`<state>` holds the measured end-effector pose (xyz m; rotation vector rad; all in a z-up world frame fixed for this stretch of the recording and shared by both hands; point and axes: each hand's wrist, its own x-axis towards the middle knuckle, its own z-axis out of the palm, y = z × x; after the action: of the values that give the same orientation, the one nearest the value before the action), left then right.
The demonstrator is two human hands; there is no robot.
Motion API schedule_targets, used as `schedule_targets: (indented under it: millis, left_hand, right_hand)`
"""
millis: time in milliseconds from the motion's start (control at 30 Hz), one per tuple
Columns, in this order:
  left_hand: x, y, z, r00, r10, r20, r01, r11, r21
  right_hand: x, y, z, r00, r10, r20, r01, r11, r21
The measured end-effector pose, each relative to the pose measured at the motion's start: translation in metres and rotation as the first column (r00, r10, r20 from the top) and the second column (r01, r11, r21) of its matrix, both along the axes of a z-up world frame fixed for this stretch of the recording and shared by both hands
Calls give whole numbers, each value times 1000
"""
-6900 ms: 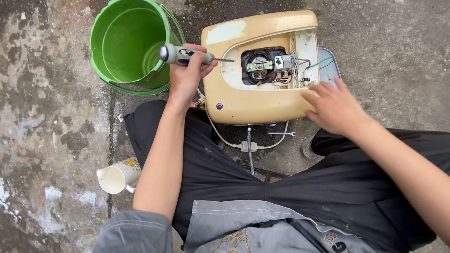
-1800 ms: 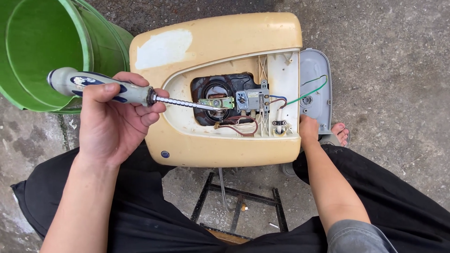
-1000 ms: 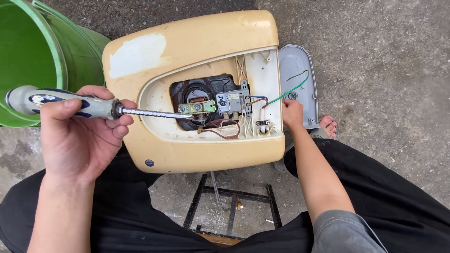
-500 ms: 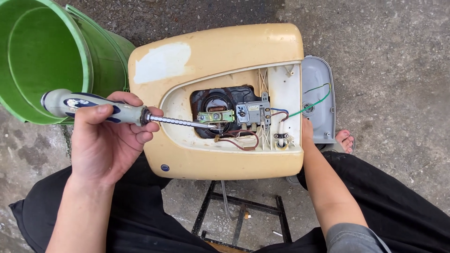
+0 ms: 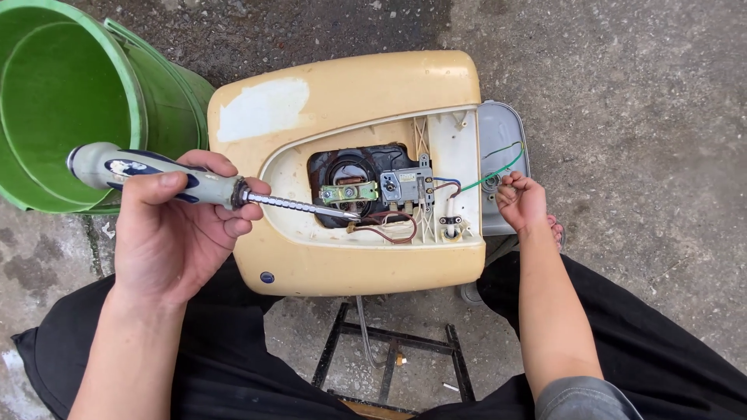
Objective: Repairing the internal components of an appliance using a screwdriver while sitting on the ground.
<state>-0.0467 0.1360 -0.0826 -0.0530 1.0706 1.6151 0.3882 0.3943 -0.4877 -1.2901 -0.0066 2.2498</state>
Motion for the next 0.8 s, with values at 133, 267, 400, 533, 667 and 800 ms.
schedule_targets:
  millis: [133, 267, 400, 533, 667, 800]
  left_hand:
    - [-1, -1, -3, 1000, 3, 2, -3, 1000, 13]
    - [-4, -2, -8, 1000, 12, -20, -13, 1000, -16]
    - [-5, 2, -14, 1000, 10, 3, -10, 1000, -18]
    - [-5, 7, -16, 1000, 0, 19, 1, 1000, -21]
    - [-4, 12, -14, 998, -29, -63, 26, 999, -40]
    - [-2, 6, -7, 992, -66, -105, 65, 998, -14]
  right_hand:
    - [7, 20, 16, 985, 2, 171, -6, 1000, 25]
    - [-8, 23, 34, 715, -29, 698, -2, 999, 44]
    - [-26, 21, 64, -43, 311, 949, -542, 791, -284]
    - [-32, 31, 56, 608, 370, 702, -449, 890, -81]
    - [-68, 47, 92, 862, 294, 414, -342, 939, 45]
    - [-101, 64, 148, 772, 335, 540, -473, 871, 136]
